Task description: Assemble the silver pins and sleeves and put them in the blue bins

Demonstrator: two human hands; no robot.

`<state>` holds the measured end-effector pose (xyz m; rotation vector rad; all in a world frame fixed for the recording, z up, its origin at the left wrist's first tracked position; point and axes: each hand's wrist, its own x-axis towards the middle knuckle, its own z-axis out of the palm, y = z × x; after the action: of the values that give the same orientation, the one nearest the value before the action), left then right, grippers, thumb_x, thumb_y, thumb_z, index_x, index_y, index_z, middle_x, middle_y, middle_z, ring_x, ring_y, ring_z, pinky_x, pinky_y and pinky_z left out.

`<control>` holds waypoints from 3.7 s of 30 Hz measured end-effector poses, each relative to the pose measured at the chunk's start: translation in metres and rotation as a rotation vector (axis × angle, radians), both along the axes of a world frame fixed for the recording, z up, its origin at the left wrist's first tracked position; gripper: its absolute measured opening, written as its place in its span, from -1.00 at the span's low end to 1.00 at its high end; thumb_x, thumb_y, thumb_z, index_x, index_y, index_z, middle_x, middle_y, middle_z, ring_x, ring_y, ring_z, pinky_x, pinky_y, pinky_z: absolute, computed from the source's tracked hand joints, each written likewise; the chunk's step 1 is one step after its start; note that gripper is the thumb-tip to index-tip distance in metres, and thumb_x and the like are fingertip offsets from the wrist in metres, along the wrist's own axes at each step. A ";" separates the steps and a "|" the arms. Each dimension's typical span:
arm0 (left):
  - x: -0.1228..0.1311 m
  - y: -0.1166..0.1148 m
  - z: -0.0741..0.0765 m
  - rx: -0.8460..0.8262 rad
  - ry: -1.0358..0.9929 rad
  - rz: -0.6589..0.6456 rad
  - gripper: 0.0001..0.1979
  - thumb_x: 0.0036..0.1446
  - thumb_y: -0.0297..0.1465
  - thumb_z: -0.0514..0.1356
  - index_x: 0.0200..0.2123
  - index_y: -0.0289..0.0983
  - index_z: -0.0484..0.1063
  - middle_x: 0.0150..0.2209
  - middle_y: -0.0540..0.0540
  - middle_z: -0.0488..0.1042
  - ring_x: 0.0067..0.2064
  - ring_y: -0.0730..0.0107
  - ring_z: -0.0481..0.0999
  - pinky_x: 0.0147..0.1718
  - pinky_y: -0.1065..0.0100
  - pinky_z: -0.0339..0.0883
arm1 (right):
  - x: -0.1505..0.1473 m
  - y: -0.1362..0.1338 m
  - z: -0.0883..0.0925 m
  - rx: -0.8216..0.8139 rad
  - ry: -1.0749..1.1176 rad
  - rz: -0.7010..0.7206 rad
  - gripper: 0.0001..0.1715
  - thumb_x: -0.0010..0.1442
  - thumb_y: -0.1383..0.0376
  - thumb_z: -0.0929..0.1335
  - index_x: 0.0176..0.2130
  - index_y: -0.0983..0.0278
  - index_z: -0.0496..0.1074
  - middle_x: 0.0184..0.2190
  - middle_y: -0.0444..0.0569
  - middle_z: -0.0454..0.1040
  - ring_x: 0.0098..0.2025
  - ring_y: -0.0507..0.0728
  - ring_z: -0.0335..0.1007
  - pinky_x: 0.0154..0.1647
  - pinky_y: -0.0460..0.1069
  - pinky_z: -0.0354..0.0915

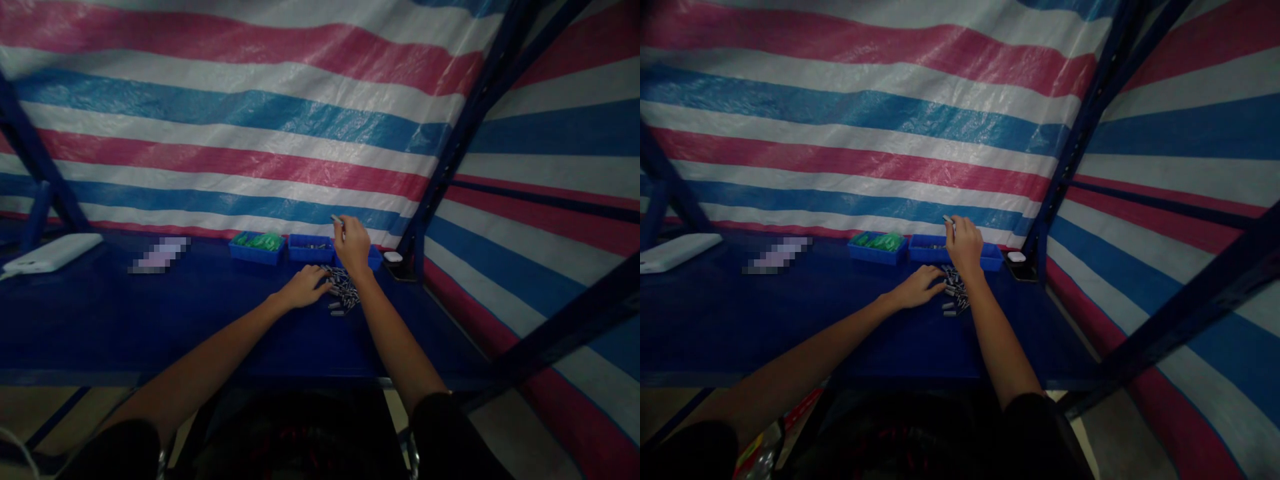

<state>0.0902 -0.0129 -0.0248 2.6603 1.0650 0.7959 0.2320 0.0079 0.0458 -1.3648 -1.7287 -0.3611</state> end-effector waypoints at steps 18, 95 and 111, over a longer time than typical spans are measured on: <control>0.054 0.053 -0.011 -0.096 0.217 0.076 -0.51 0.17 -0.12 -0.09 0.01 -0.32 0.26 0.03 -0.27 0.31 0.06 0.07 0.27 -0.01 0.08 0.17 | 0.099 -0.037 -0.085 -0.601 -0.437 0.205 -0.29 0.17 -0.03 0.14 0.22 0.17 -0.03 0.20 0.10 0.03 0.20 0.22 -0.02 0.12 0.15 0.00; -0.050 0.012 0.015 -0.107 -0.499 0.249 -0.76 0.12 -0.32 0.02 -0.25 -0.31 0.41 -0.53 -0.01 0.41 -0.46 0.42 0.40 -0.43 0.43 0.25 | -0.009 -0.020 -0.061 -0.296 0.177 0.539 -0.66 0.12 0.21 0.25 -0.12 0.26 0.36 -0.34 -0.04 0.48 -0.27 0.10 0.38 -0.15 0.01 0.22; -0.038 0.004 0.012 -0.152 -0.579 0.162 -0.81 0.06 -0.30 0.08 -0.32 -0.30 0.35 -0.49 -0.03 0.47 -0.41 0.41 0.48 -0.39 0.43 0.30 | -0.016 -0.027 -0.057 -0.212 0.063 0.412 -0.73 0.22 0.24 0.12 -0.38 0.27 0.30 -0.52 -0.09 0.35 -0.43 0.05 0.28 -0.37 -0.08 0.13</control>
<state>0.0523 -0.0084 -0.0124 2.0343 1.1210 1.3450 0.2159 -0.0194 -0.0113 -1.1097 -1.9809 0.0962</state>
